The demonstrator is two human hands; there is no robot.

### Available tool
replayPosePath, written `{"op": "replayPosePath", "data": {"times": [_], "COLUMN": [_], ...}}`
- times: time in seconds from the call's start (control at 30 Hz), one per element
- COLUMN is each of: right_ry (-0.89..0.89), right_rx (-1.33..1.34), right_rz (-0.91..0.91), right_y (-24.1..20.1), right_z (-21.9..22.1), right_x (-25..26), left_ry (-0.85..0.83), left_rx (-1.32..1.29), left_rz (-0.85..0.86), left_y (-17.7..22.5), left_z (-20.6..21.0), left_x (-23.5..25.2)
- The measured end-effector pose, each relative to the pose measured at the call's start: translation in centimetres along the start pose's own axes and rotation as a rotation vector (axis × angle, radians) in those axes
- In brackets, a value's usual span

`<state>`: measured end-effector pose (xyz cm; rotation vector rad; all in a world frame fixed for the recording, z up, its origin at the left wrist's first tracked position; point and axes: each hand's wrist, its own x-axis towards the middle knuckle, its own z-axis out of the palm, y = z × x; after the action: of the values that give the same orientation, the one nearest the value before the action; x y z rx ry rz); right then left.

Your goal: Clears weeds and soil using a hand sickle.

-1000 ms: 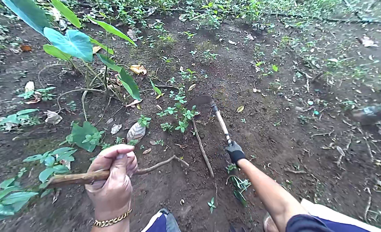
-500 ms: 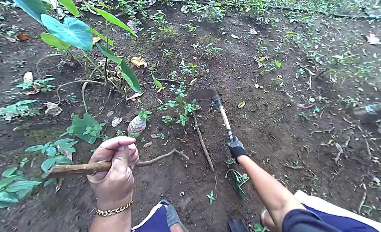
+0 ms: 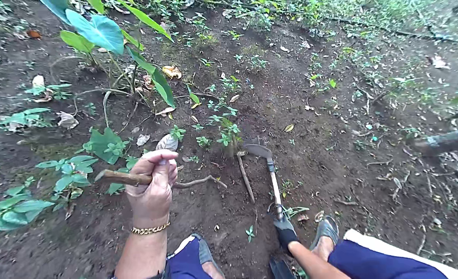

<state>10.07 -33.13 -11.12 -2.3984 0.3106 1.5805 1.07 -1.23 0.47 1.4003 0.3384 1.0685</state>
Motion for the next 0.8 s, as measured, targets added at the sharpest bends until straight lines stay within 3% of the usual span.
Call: {"op": "replayPosePath", "data": {"times": [0.07, 0.17, 0.3, 0.43, 0.53, 0.67, 0.8], "right_ry": [0.238, 0.390, 0.521, 0.335, 0.395, 0.410, 0.357], "right_rx": [0.029, 0.044, 0.177, 0.567, 0.401, -0.051, -0.207], "right_rz": [-0.094, -0.127, -0.347, -0.521, -0.453, -0.387, -0.210], "right_y": [6.9, 8.7, 2.1, -9.2, -13.6, -7.3, 0.8], "right_z": [1.7, -0.9, -3.2, -2.5, -0.3, 3.6, 1.8], "right_x": [10.2, 12.6, 9.4, 5.3, 6.2, 9.3, 8.6], "left_ry": [0.023, 0.052, 0.065, 0.094, 0.087, 0.155, 0.293], "left_rx": [0.010, 0.061, 0.084, 0.120, 0.131, 0.112, 0.057], "left_rz": [-0.023, -0.037, -0.013, -0.003, 0.000, 0.009, -0.054], "left_y": [0.2, 0.3, 1.3, 2.0, 2.2, 2.2, 2.4], "left_z": [-0.3, -0.9, -2.1, -2.8, -3.3, -5.1, -5.9], "left_x": [-0.4, -0.5, -0.5, -0.6, -0.9, -0.4, 0.2]}}
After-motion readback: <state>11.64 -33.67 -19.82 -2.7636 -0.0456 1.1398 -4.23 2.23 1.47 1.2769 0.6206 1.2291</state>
